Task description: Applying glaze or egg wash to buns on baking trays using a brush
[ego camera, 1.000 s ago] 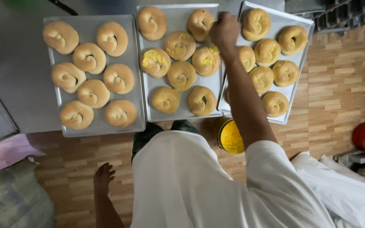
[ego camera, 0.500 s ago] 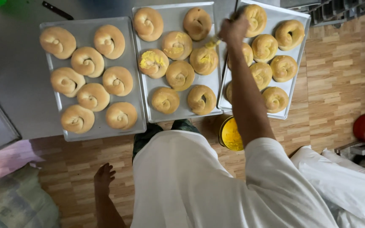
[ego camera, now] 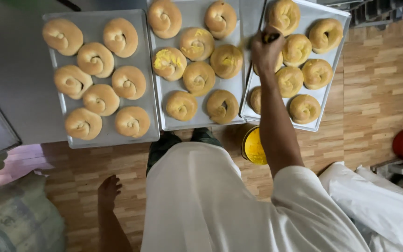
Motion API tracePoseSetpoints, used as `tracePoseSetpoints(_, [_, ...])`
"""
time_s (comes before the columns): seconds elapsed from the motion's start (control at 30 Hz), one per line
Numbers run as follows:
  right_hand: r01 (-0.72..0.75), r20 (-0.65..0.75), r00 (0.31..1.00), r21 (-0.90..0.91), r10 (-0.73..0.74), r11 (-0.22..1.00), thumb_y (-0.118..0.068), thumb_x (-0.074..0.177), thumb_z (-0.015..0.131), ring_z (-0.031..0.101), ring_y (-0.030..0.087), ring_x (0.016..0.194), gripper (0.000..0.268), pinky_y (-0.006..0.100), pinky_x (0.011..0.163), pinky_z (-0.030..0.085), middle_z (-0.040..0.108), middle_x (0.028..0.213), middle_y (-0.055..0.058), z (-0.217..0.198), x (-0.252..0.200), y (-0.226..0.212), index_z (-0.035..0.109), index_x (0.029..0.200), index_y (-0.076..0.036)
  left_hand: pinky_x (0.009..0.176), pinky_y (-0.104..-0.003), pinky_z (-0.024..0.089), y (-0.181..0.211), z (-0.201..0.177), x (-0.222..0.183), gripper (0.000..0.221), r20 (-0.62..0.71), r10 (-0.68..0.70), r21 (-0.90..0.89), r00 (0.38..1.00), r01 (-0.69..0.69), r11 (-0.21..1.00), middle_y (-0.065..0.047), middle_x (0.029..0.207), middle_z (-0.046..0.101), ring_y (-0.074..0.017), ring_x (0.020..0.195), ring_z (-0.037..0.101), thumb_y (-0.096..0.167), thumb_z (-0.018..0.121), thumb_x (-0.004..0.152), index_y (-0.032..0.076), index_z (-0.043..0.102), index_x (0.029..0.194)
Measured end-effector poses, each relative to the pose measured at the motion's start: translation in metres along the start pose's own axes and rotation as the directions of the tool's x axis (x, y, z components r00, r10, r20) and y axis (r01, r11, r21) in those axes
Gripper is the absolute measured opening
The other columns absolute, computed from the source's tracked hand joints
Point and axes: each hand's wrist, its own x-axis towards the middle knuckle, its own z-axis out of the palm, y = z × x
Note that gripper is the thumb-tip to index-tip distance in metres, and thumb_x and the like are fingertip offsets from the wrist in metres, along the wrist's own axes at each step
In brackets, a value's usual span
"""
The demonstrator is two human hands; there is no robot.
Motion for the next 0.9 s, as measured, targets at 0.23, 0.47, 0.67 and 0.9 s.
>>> tracePoseSetpoints(0.23, [0.281,0.36,0.842,0.345,-0.402,0.896,-0.001,0.076,0.052,0.063,0.017,0.072,0.024,0.032,0.061,0.048,0.067,0.082,0.004,0.074,-0.066,-0.072,0.071,0.091,-0.008,0.087,-0.04,0.053,0.011,0.01,-0.008,0.043,0.026,0.135,-0.087,0.991,-0.132,0.987,-0.012,0.13,0.068,-0.0253,0.104,0.067,0.03,0.056,0.107,0.005,0.061,0.142])
tracePoseSetpoints(0.47, [0.248,0.207,0.926,0.293,-0.315,0.923,-0.01,0.086,0.062,0.061,0.009,0.066,0.01,0.028,0.058,0.049,0.067,0.073,-0.001,0.107,0.012,0.006,0.067,0.077,-0.013,0.079,-0.038,0.053,-0.042,-0.002,0.013,0.047,0.083,0.113,-0.136,0.99,-0.102,0.985,-0.014,0.13,0.069,-0.0268,0.101,0.069,0.03,0.056,0.106,0.006,0.06,0.146])
tracePoseSetpoints(0.67, [0.344,0.595,0.708,0.179,-0.379,0.922,-0.006,0.086,0.065,0.04,0.01,0.063,0.021,0.035,0.051,0.033,0.051,0.065,-0.003,0.15,-0.022,-0.084,0.051,0.072,-0.012,0.056,-0.036,0.042,-0.112,-0.011,0.064,0.024,0.1,-0.189,-0.219,0.977,0.207,0.953,-0.011,0.096,0.07,-0.0226,0.072,0.063,0.023,0.062,0.102,0.001,0.07,0.105])
tracePoseSetpoints(0.9, [0.165,0.325,0.939,-0.134,-0.114,0.977,-0.024,0.078,0.07,0.068,0.029,0.073,0.025,0.047,0.061,0.052,0.072,0.088,0.01,0.201,0.076,0.036,0.062,0.099,-0.011,0.094,-0.044,0.043,-0.097,-0.031,0.078,0.05,0.32,0.03,-0.532,0.947,0.153,0.833,-0.023,0.158,0.045,-0.0418,0.124,0.053,0.004,0.033,0.111,-0.002,0.031,0.161])
